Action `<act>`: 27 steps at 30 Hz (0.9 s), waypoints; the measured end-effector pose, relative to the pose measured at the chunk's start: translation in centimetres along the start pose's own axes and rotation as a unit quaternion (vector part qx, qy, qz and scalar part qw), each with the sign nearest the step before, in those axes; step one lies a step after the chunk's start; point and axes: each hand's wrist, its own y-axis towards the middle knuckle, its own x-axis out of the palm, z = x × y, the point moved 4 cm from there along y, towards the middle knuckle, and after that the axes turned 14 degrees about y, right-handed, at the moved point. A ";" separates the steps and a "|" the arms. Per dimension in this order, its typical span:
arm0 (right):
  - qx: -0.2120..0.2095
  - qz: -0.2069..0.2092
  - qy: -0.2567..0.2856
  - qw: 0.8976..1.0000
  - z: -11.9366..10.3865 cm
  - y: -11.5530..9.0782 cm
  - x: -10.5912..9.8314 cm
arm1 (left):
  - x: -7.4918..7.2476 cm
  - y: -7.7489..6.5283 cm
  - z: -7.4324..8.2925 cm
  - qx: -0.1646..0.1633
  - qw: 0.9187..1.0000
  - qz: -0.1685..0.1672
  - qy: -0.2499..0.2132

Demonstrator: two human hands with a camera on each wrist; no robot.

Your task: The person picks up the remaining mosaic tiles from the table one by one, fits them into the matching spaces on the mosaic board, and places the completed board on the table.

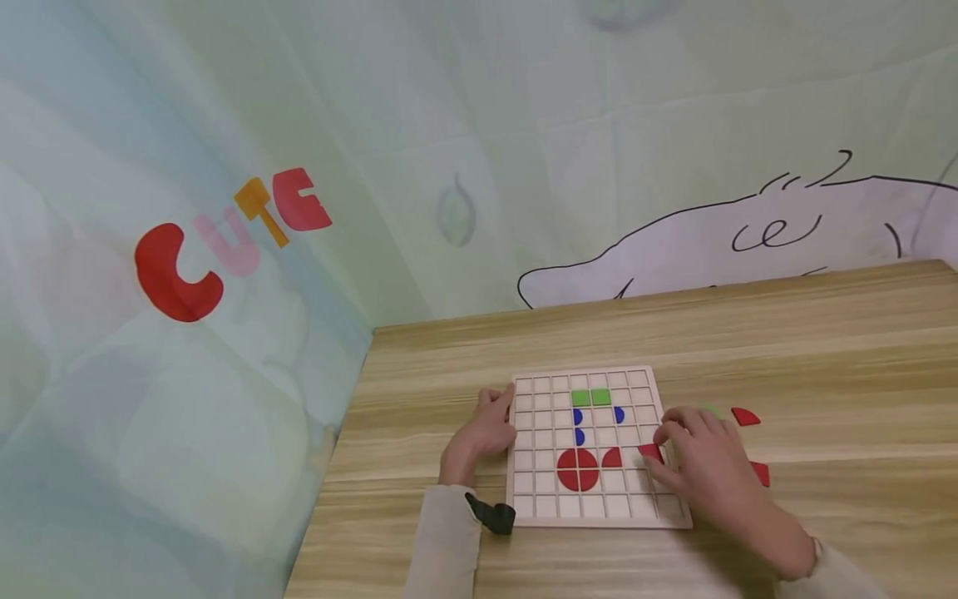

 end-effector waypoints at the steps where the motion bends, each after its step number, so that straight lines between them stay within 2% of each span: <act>1: 0.004 -0.003 -0.003 1.000 -0.2 0.0 0.2 | 0.0 0.0 0.0 0.000 1.000 0.001 0.002; 14: 0.020 -0.063 -0.039 0.997 -2.4 -0.5 3.0 | 0.1 0.1 -0.1 -0.005 1.000 0.001 -0.007; 27: -0.016 -0.041 -0.074 0.996 -3.2 -0.7 4.1 | 0.1 0.0 0.0 0.005 1.000 0.006 0.000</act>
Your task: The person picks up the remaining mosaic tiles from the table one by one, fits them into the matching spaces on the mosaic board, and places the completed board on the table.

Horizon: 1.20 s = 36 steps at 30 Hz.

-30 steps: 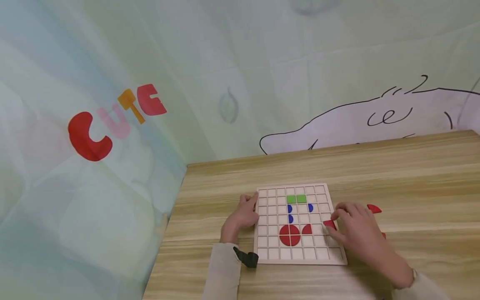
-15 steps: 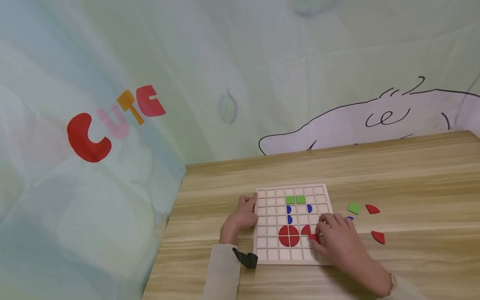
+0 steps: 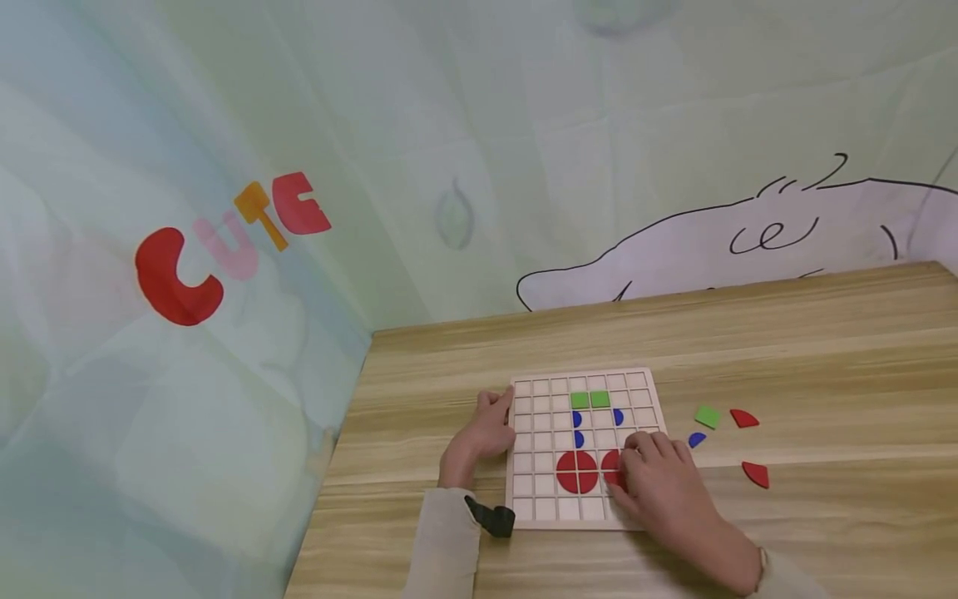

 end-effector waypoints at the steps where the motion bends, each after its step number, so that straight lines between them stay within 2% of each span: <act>1: -0.002 0.001 -0.002 1.000 0.0 0.0 0.0 | 0.0 0.0 0.0 0.002 1.000 0.000 -0.003; 6: -0.006 0.006 -0.006 1.000 -0.1 0.0 0.0 | -0.1 -0.1 -0.1 0.010 1.000 -0.004 -0.012; 36: -0.020 0.021 -0.017 0.999 0.0 -0.2 0.3 | -0.1 -0.2 -0.1 0.002 1.000 -0.008 -0.008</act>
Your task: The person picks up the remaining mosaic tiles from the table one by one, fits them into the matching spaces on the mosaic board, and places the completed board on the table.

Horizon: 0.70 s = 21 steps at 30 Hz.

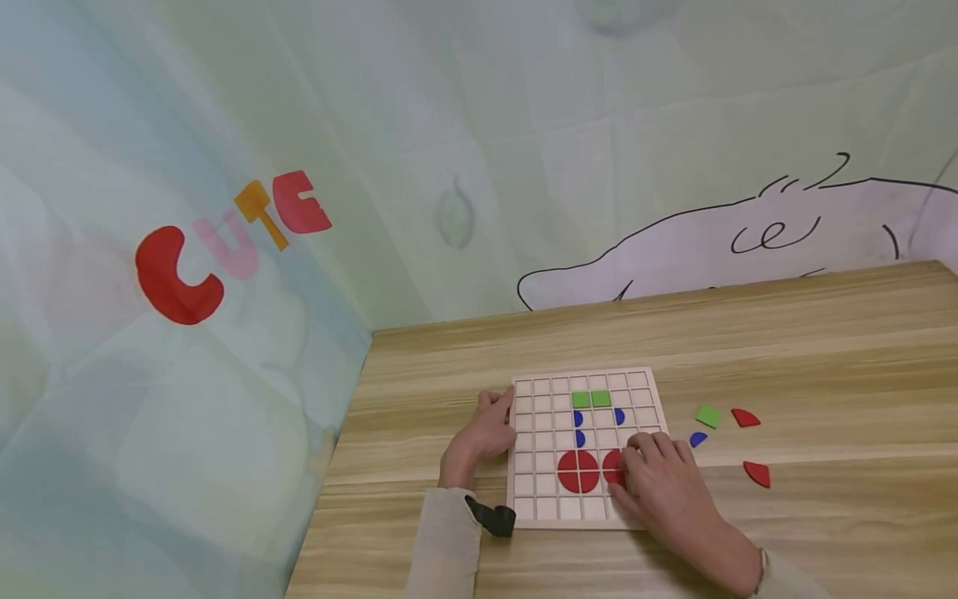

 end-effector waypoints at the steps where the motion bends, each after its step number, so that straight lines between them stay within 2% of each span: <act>1: -0.001 0.000 0.000 1.000 0.0 0.0 0.0 | 0.0 0.0 0.0 0.001 1.000 0.001 0.001; 10: 0.015 -0.007 0.032 0.999 0.4 -0.3 -0.9 | 0.1 0.1 -0.1 -0.004 1.000 0.004 0.003; 15: 0.039 -0.004 0.055 0.998 1.8 -0.4 -2.1 | 0.2 0.1 -0.1 -0.004 1.000 0.002 0.001; 21: 0.038 0.061 0.070 0.995 5.3 -0.6 -4.6 | 0.1 0.1 -0.1 -0.007 1.000 0.000 0.002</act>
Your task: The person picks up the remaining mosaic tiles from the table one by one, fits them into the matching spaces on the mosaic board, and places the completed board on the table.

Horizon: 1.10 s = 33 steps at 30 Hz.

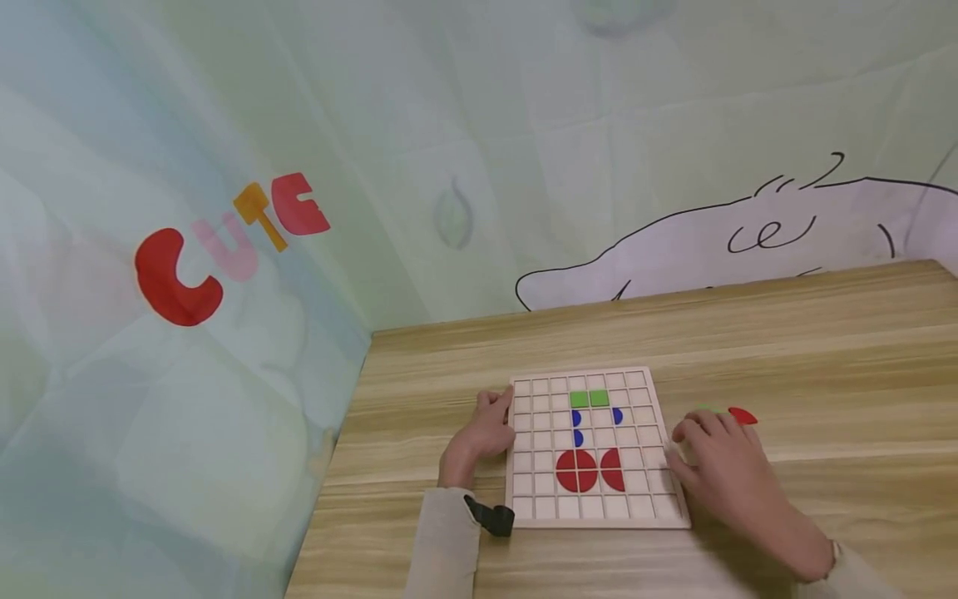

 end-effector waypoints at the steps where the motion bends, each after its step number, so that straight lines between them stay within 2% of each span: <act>1: 0.001 0.007 0.002 1.000 0.6 0.1 -0.5 | 0.0 0.0 0.0 -0.001 1.000 0.000 -0.001; 4: 0.015 0.016 -0.002 1.000 2.6 0.5 -1.9 | -0.1 0.0 0.0 -0.001 1.000 0.003 -0.007; 7: 0.050 0.000 -0.011 0.999 4.6 0.8 -2.9 | -0.2 -0.1 0.1 -0.001 1.000 0.004 -0.009; 14: 0.115 -0.038 -0.024 0.992 7.7 0.8 -3.2 | -0.2 0.0 0.1 -0.007 1.000 0.006 -0.001; 20: 0.141 -0.056 -0.024 0.988 8.7 0.7 -3.2 | -0.1 0.0 0.1 0.000 1.000 0.001 0.001; 33: 0.152 -0.061 -0.019 0.986 9.2 0.9 -3.2 | 0.0 -0.1 0.1 0.008 1.000 0.006 0.001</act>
